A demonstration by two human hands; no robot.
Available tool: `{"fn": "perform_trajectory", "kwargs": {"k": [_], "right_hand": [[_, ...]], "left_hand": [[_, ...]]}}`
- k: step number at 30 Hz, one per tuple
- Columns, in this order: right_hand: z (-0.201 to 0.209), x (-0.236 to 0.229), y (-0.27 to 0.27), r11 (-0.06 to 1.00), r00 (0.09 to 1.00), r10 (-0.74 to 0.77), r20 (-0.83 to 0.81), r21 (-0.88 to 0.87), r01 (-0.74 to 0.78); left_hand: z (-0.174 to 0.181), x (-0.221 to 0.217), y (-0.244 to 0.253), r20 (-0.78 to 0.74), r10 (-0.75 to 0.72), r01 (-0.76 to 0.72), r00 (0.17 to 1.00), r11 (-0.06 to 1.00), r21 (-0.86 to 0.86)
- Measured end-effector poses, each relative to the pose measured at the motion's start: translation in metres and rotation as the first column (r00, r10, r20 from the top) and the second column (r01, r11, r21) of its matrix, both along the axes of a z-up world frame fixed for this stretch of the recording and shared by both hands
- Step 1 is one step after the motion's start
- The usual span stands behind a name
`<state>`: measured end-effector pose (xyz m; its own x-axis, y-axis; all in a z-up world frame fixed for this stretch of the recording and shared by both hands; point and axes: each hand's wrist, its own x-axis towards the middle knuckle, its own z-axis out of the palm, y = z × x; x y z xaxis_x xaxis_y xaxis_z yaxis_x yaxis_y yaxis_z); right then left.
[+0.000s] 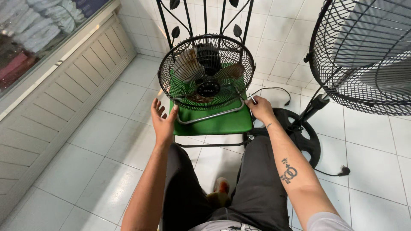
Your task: The person disassembles and reassembles a small electric fan placed on a green chair. They remove the front grille, detach the fan blades, and then reattach the blades and grille in sequence.
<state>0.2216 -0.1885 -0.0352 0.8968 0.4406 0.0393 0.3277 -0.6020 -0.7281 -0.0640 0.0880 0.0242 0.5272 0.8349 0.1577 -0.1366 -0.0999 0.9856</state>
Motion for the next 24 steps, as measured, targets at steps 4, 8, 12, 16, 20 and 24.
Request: {"fn": "perform_trajectory", "kwargs": {"k": [4,8,12,16,20,24], "right_hand": [[-0.004,0.005,-0.004,0.991,0.988,0.113,0.107,-0.088,-0.104],[0.005,-0.001,-0.01,0.983,0.98,0.18,0.09,-0.039,-0.177],[0.019,-0.025,-0.011,0.989,0.992,0.117,0.056,-0.094,-0.112],[0.034,-0.04,-0.004,0.984,0.981,0.133,0.14,-0.134,-0.114],[0.035,-0.041,0.004,0.99,0.985,0.121,0.122,-0.085,-0.111],[0.02,-0.028,0.022,0.998,0.993,-0.013,0.116,-0.053,0.019]], "left_hand": [[-0.014,0.0,-0.01,-0.064,-0.011,0.018,0.998,0.993,0.119],[-0.024,0.0,-0.012,-0.241,-0.021,0.105,0.97,0.935,0.34],[-0.031,0.002,0.002,-0.479,0.064,0.258,0.875,0.776,0.575],[-0.029,0.004,0.019,-0.553,-0.134,0.476,0.822,0.694,0.54],[-0.025,0.0,0.025,-0.568,-0.157,0.514,0.808,0.661,0.548],[-0.035,0.003,-0.002,-0.422,-0.006,0.34,0.907,0.604,0.721]]}}
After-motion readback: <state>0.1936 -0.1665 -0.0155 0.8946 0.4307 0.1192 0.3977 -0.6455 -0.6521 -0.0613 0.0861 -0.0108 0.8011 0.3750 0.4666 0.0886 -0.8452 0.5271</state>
